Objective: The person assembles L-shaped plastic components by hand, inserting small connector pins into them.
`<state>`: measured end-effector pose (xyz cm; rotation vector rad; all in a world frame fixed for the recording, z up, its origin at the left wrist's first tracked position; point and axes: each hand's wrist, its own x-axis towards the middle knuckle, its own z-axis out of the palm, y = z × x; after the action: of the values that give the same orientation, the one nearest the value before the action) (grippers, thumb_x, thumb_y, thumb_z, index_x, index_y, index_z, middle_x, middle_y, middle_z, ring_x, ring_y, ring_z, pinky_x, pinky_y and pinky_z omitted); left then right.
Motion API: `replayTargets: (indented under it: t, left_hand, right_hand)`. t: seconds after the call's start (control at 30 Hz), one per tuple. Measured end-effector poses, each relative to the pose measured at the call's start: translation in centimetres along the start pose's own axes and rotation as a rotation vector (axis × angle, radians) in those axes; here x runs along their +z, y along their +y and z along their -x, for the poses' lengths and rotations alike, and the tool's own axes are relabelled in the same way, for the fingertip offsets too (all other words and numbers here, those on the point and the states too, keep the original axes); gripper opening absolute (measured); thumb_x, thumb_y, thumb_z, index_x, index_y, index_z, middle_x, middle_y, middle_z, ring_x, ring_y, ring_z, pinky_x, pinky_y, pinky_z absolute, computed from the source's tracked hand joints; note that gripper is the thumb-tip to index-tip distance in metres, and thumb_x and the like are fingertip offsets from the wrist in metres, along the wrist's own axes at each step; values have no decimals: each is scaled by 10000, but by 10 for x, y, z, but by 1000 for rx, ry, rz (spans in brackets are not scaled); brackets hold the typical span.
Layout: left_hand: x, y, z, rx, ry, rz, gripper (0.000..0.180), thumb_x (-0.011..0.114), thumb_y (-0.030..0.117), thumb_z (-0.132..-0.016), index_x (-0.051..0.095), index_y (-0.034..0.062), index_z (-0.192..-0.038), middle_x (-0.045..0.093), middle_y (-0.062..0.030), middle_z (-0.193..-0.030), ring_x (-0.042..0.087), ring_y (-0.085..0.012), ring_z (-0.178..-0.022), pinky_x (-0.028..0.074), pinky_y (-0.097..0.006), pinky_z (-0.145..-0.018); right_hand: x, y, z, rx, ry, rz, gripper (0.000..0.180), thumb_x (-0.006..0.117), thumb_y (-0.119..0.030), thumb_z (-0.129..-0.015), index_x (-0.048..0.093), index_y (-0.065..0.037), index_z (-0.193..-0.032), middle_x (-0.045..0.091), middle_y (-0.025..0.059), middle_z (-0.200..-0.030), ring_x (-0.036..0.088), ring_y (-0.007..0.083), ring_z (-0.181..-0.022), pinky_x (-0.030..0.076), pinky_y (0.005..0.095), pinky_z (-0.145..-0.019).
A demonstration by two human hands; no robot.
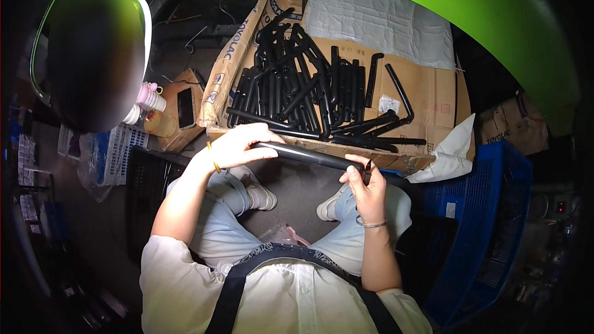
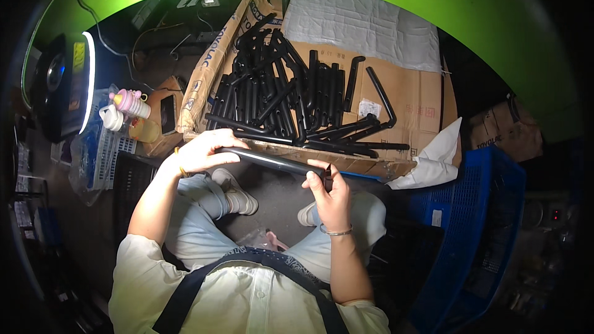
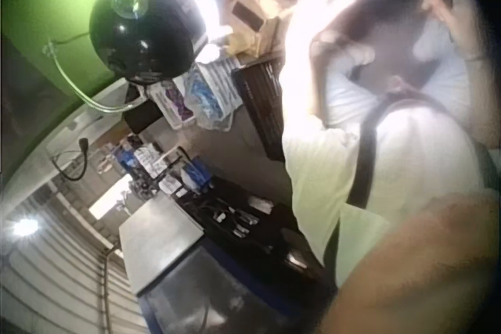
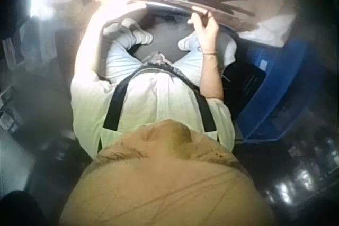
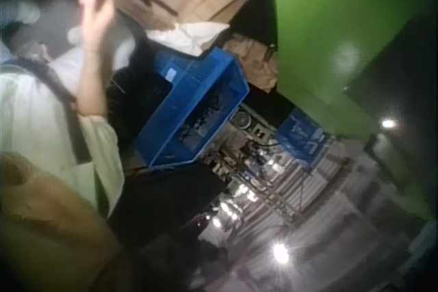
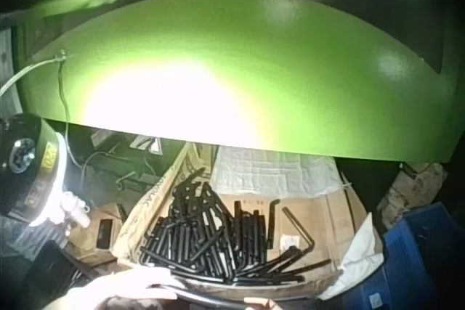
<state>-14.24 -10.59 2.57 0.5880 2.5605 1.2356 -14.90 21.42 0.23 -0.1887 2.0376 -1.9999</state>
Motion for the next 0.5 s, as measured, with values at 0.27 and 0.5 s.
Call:
replayTargets:
  t: [0.27, 0.5]
  left_hand:
    - [132, 8, -3, -253, 1230, 950, 415, 499, 302, -1009, 405, 65, -1336, 557, -52, -1046, 559, -132, -895, 457, -271, -844]
    - [171, 51, -5, -121, 1193, 1528, 411, 407, 387, -1033, 444, 75, -1298, 554, -45, -842, 531, -122, -712, 482, -266, -688]
  right_hand:
    - [53, 12, 46, -84, 216, -173, 251, 584, -134, -963, 570, 4, -1172, 678, 87, -835, 400, -3, -518, 327, 149, -462]
    - [83, 15, 73, 70, 75, -171, 161, 577, -135, -967, 575, -11, -1070, 672, 71, -775, 409, -2, -508, 310, 158, -449]
